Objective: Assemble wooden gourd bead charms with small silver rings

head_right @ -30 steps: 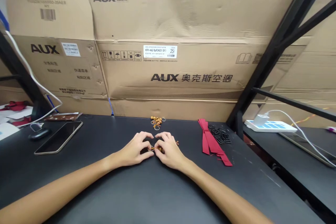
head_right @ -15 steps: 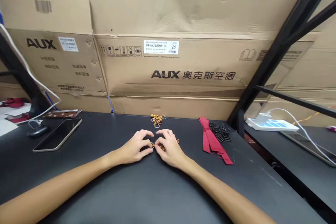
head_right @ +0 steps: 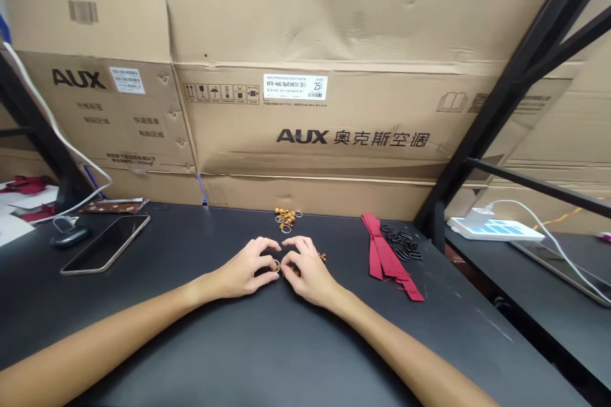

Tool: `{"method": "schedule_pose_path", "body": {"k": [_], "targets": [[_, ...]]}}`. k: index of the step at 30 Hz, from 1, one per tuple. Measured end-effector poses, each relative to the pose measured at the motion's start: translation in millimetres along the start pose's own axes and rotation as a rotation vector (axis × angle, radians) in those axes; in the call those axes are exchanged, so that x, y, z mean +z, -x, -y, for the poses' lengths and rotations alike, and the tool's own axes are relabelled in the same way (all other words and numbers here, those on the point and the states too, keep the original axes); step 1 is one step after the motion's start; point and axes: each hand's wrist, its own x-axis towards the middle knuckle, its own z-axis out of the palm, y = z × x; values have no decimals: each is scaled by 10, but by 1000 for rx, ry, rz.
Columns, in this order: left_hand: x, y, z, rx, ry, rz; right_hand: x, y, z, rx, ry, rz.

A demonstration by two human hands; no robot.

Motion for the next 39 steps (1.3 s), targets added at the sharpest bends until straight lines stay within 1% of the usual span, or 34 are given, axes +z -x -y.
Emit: {"method": "schedule_pose_path", "body": {"k": [4, 10, 14, 17, 20, 22, 25, 30, 33, 36, 39], "targets": [[4, -2, 19, 20, -2, -8, 14, -3, -4, -15, 33, -21], [-8, -19, 16, 13, 18, 25, 8, -21, -129, 17, 122, -92], [26, -15, 58, -80, -61, -45, -29, -23, -159, 2, 198, -83], [65, -2, 111, -155, -110, -103, -55, -20, -171, 30, 263, -63], [96, 4, 148, -201, -148, -114, -78, -10, -189, 65, 305, -46], [105, -5, 172, -219, -167, -104, -87, 1, -203, 72, 299, -11], [96, -39, 234, -235, -169, -79, -77, 1, -238, 57, 232, 46], [51, -84, 358, -259, -185, -77, -26, -95, -395, 27, 108, 20], [39, -77, 361, -244, -214, -95, -27, -155, -499, 70, 118, -24], [50, -53, 328, -203, -236, -99, -43, -125, -531, 139, 217, -55], [68, -30, 324, -236, -268, -79, -30, -20, -514, 203, 299, 20]]}}
